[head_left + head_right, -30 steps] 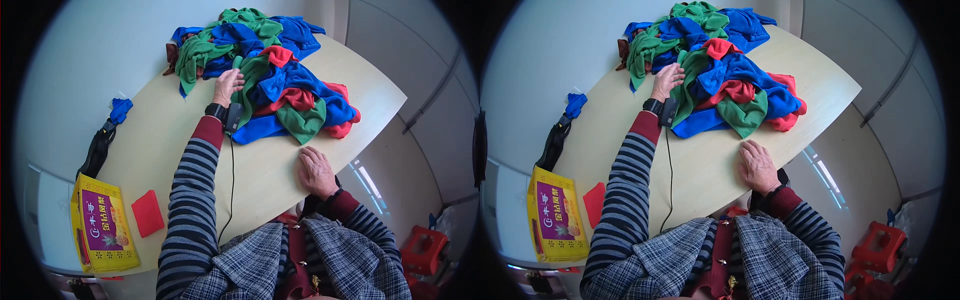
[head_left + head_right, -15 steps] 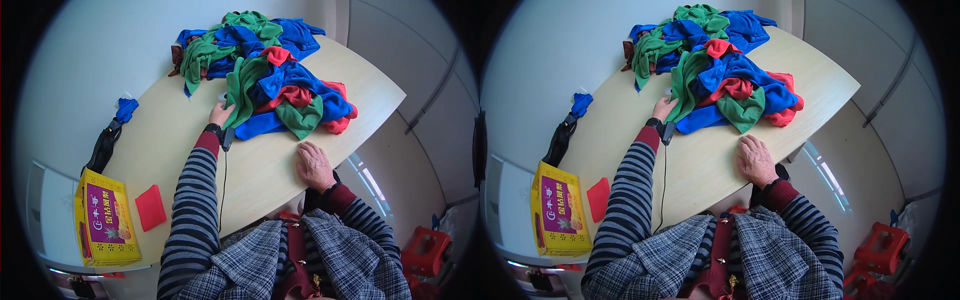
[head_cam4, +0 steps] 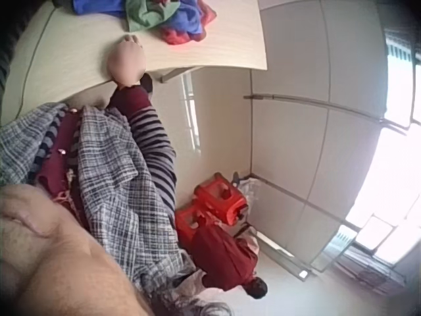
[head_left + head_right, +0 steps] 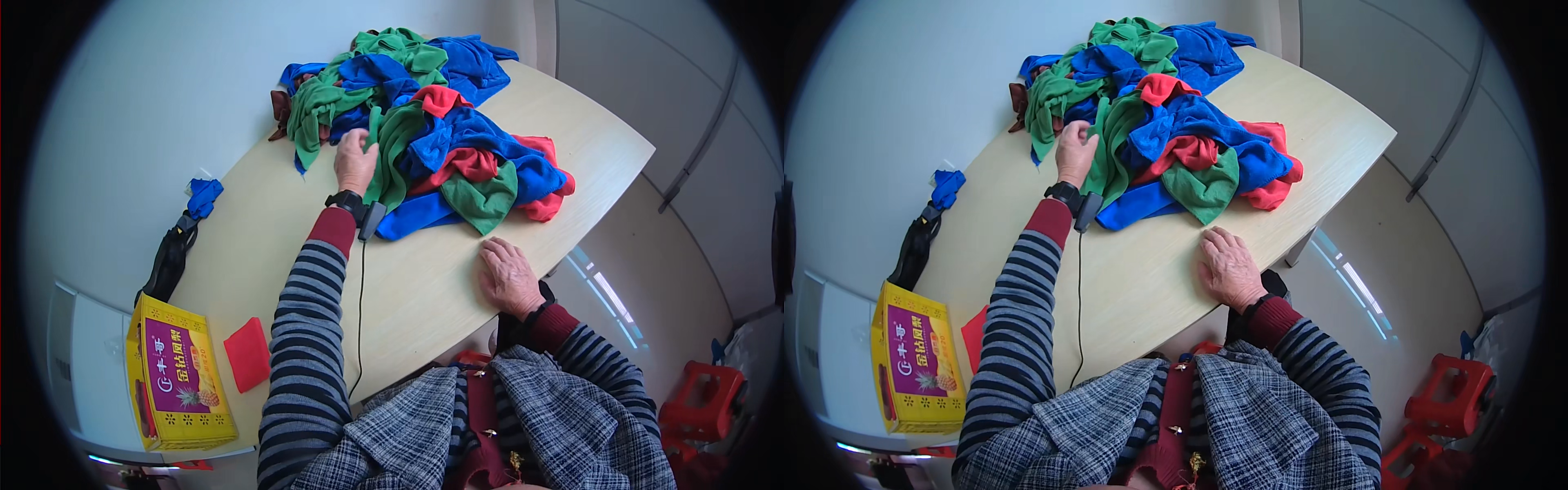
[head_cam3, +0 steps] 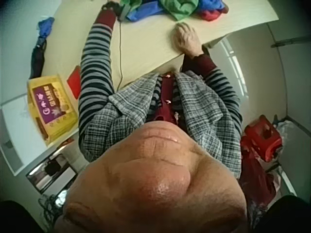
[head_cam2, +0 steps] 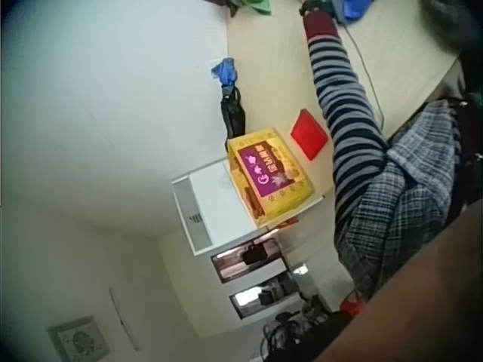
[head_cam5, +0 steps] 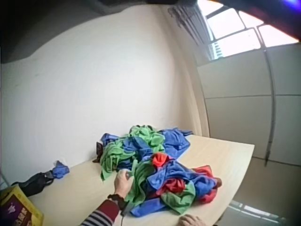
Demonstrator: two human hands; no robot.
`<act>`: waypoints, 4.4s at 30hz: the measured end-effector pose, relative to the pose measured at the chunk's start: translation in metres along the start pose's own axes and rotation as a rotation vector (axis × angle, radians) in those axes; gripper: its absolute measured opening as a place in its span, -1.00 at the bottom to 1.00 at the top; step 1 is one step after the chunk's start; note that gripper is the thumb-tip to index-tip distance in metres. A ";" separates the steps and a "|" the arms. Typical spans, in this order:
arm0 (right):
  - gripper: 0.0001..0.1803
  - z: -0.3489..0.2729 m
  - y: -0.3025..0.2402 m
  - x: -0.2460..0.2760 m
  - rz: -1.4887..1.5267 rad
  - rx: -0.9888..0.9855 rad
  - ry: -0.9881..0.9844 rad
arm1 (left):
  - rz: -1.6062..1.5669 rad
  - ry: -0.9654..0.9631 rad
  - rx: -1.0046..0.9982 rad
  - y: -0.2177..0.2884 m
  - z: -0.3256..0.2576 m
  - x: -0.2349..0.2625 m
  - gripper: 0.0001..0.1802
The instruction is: Fold various colorful cloths into neat squares on a table.
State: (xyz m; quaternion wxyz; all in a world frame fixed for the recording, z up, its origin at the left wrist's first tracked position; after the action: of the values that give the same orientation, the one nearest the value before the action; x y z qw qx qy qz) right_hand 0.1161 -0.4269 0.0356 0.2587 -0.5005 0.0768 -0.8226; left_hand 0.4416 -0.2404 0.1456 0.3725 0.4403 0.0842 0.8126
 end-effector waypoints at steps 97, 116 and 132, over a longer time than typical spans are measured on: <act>-0.57 0.042 -0.306 0.217 1.720 1.010 -0.940 | -0.042 0.355 0.569 -0.049 -0.383 0.208 -0.73; -0.57 0.048 -0.310 0.198 1.777 0.945 -1.042 | -0.047 0.314 0.583 -0.054 -0.381 0.206 -0.73; -0.61 0.061 -0.314 0.203 1.741 0.969 -0.994 | -0.048 0.330 0.599 -0.054 -0.385 0.208 -0.74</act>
State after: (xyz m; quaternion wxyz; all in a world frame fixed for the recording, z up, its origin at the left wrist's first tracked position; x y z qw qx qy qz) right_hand -0.0153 -0.2528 0.3453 0.9174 -0.3957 -0.0398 -0.0116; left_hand 0.1013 0.0127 0.0260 0.2269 0.3907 0.3884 0.8031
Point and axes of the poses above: each hand's wrist, its own z-axis towards the middle knuckle, its own x-axis out of the back of the hand, y = z × x, the point moved 6 cm from there along z, towards the middle knuckle, and after that the axes turned 8 degrees about x, right-handed, at the moved point
